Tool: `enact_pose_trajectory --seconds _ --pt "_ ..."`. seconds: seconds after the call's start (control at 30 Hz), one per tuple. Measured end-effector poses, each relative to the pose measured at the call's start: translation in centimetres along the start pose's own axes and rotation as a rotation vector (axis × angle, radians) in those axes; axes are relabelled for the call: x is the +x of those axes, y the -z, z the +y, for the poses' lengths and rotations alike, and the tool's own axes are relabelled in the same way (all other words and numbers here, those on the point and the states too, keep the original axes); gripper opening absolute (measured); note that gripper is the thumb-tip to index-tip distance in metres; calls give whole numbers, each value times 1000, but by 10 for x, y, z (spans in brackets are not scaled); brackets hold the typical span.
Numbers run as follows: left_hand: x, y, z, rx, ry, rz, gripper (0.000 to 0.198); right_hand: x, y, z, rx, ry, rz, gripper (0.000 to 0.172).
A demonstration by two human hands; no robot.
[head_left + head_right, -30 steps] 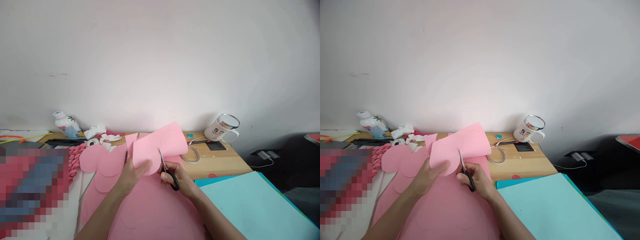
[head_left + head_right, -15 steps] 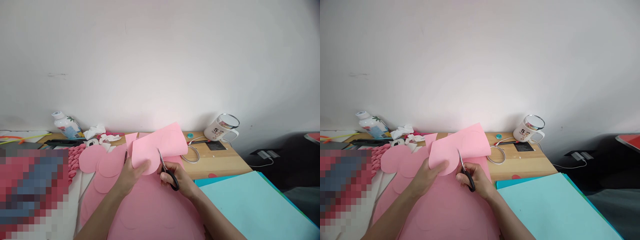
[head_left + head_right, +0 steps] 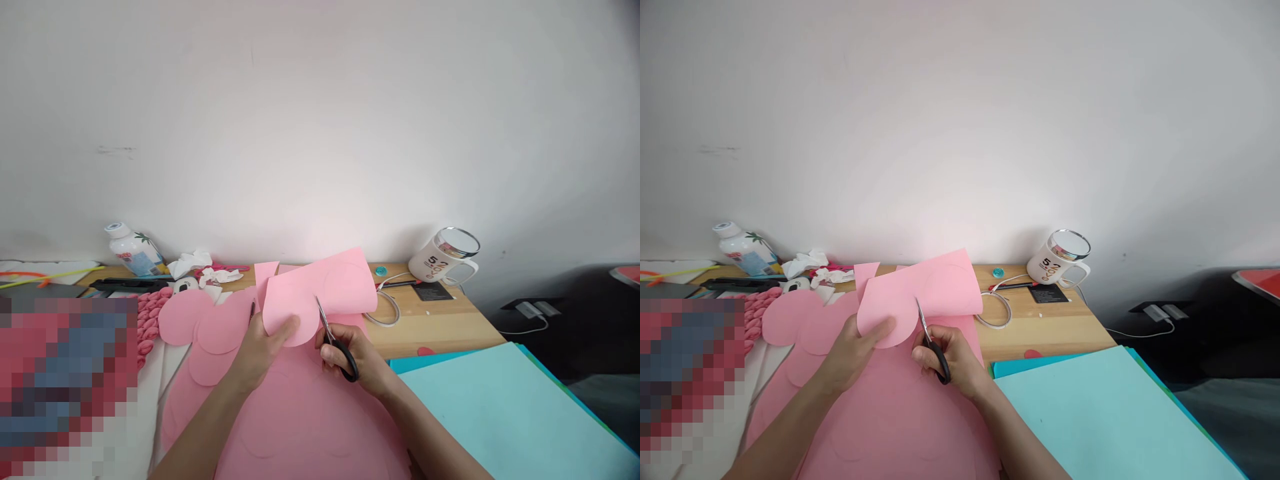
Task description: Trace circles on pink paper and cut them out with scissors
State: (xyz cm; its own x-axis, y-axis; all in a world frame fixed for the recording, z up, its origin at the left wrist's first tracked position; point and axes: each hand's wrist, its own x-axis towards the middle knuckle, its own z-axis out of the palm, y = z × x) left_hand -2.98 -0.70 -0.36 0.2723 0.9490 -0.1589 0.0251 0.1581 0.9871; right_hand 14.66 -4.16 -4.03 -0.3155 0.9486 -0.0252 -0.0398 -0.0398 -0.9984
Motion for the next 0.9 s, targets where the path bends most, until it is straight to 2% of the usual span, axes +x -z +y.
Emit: enact_pose_trajectory --seconds 0.17,0.4,0.6,0.9 --pt "-1 0 -1 47 -12 -40 37 2 -2 -2 16 -6 -6 37" --pt "-2 1 0 112 -23 -126 43 3 0 -1 25 71 -36 37" --pt "-2 1 -1 127 -31 -113 42 4 0 1 4 54 -38 40" --pt "-2 2 4 102 -6 -152 44 3 0 -1 12 60 -45 37"
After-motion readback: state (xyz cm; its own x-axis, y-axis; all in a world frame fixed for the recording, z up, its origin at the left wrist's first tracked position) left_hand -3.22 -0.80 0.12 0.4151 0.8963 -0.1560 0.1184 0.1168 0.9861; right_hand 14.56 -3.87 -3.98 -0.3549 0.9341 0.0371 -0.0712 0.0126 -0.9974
